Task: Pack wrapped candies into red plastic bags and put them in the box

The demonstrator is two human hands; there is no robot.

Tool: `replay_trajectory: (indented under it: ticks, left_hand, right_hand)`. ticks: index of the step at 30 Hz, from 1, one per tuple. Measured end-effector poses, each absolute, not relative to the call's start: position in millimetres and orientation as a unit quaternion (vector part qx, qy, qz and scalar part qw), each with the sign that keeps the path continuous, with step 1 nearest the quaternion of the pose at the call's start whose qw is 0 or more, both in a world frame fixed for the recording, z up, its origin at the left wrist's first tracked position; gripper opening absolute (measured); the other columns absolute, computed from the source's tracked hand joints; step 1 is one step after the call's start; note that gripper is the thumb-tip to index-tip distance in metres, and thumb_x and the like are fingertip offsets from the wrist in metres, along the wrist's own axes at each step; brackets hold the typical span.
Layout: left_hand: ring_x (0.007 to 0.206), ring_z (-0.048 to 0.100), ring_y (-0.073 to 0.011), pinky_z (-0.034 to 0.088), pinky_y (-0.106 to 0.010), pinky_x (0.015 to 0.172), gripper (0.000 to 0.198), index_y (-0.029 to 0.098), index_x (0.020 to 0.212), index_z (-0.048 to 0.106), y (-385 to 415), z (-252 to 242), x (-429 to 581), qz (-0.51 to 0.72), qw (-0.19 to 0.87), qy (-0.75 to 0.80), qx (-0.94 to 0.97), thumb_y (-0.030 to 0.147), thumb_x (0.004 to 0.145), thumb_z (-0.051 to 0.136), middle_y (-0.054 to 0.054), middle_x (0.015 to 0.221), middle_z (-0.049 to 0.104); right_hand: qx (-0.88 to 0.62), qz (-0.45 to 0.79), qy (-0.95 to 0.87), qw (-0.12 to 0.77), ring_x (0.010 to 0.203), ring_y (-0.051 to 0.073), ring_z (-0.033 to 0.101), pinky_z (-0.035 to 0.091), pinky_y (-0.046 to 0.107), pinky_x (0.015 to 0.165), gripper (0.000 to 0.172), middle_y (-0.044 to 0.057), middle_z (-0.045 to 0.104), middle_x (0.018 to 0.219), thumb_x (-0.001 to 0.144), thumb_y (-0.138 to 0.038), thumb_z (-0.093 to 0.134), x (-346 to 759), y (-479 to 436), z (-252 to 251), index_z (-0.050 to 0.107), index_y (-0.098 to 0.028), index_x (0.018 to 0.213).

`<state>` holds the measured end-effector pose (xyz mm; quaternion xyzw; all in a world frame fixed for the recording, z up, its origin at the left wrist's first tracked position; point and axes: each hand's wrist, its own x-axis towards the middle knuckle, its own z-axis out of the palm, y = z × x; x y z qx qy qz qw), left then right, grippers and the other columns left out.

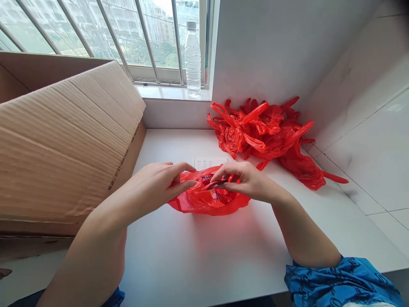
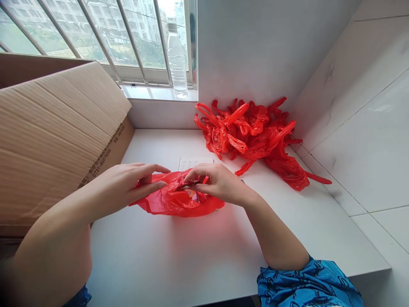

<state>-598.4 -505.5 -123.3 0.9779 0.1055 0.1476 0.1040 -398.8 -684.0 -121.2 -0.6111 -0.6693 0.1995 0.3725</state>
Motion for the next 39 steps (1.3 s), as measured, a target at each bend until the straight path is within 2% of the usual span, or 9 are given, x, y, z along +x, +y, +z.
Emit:
replay_trajectory:
  ticks: [4,8,13,16,19,22,30,36,39]
  left_hand:
    - [0.065,0.057,-0.0159,0.033,-0.024,0.053,0.038,0.029,0.110,0.067,-513.7,-124.1,-592.0,0.128,0.138,0.081,0.979,0.055,0.097,0.042,0.001,0.064,0.059]
    - [0.062,0.056,-0.0158,0.033,-0.025,0.052,0.039,0.028,0.106,0.068,-518.6,-129.6,-586.2,0.120,0.160,0.065,0.978,0.056,0.097,0.043,0.000,0.065,0.060]
    - [0.058,0.050,-0.0151,0.032,-0.026,0.050,0.039,0.024,0.085,0.065,-517.5,-133.9,-580.4,0.124,0.164,0.065,0.976,0.057,0.095,0.045,0.001,0.060,0.054]
    - [0.059,0.050,-0.0148,0.031,-0.026,0.050,0.039,0.023,0.081,0.061,-516.9,-133.4,-580.0,0.129,0.156,0.070,0.977,0.057,0.094,0.047,0.000,0.063,0.055]
    - [0.060,0.051,-0.0145,0.033,-0.026,0.051,0.037,0.024,0.082,0.060,-516.9,-132.5,-580.4,0.127,0.163,0.068,0.976,0.056,0.095,0.046,0.001,0.066,0.056]
    - [0.061,0.052,-0.0145,0.034,-0.025,0.053,0.034,0.024,0.085,0.061,-515.5,-133.2,-579.8,0.132,0.166,0.064,0.975,0.051,0.098,0.044,0.001,0.068,0.057]
    - [0.069,0.056,-0.0165,0.035,-0.026,0.060,0.029,0.026,0.102,0.065,-509.2,-127.6,-581.3,0.185,0.110,0.085,0.973,0.043,0.099,0.042,0.001,0.065,0.058]
    - [0.070,0.056,-0.0162,0.037,-0.026,0.060,0.036,0.025,0.106,0.067,-508.4,-116.2,-589.2,0.264,0.099,0.120,0.952,0.050,0.098,0.043,0.000,0.071,0.060]
    - [0.072,0.057,-0.0177,0.040,-0.028,0.064,0.041,0.027,0.111,0.067,-504.7,-115.3,-594.7,0.269,0.092,0.128,0.950,0.057,0.097,0.042,-0.002,0.076,0.062]
  right_hand:
    - [-0.580,0.116,-0.715,0.372,0.101,0.016,0.066,0.055,0.031,0.087,0.022,0.003,0.070,0.106,0.087,-0.007,0.058,-400.2,-680.1,-123.0,0.072,-0.023,0.093]
    - [-0.554,0.116,-0.720,0.402,0.106,0.017,0.065,0.056,0.033,0.089,0.025,0.003,0.069,0.109,0.085,-0.003,0.055,-398.6,-675.9,-126.5,0.070,-0.023,0.089]
    - [-0.558,0.141,-0.703,0.417,0.105,0.017,0.066,0.057,0.035,0.088,0.024,0.005,0.068,0.115,0.083,-0.001,0.052,-398.1,-673.5,-130.6,0.065,-0.021,0.088]
    - [-0.576,0.130,-0.690,0.418,0.108,0.018,0.065,0.057,0.035,0.090,0.023,0.005,0.067,0.118,0.081,-0.002,0.054,-399.2,-673.2,-131.2,0.064,-0.021,0.089]
    - [-0.599,0.106,-0.685,0.402,0.108,0.017,0.065,0.056,0.034,0.089,0.025,0.004,0.067,0.116,0.082,-0.001,0.053,-399.9,-673.7,-130.8,0.063,-0.021,0.091]
    - [-0.612,0.073,-0.693,0.373,0.096,0.015,0.066,0.055,0.031,0.084,0.026,0.002,0.067,0.103,0.083,0.000,0.051,-399.4,-674.4,-130.7,0.063,-0.021,0.092]
    - [-0.697,-0.055,-0.673,0.240,0.074,0.013,0.060,0.044,0.024,0.066,0.007,0.002,0.065,0.094,0.093,-0.021,0.060,-404.2,-683.9,-119.7,0.067,-0.021,0.092]
    - [-0.741,-0.039,-0.647,0.175,0.082,0.013,0.064,0.042,0.023,0.067,0.012,0.000,0.070,0.099,0.093,-0.024,0.061,-399.8,-700.5,-105.6,0.068,-0.024,0.103]
    - [-0.767,-0.110,-0.607,0.174,0.083,0.015,0.064,0.045,0.026,0.070,0.015,0.001,0.069,0.100,0.095,-0.025,0.058,-391.6,-710.7,-101.1,0.068,-0.024,0.106]
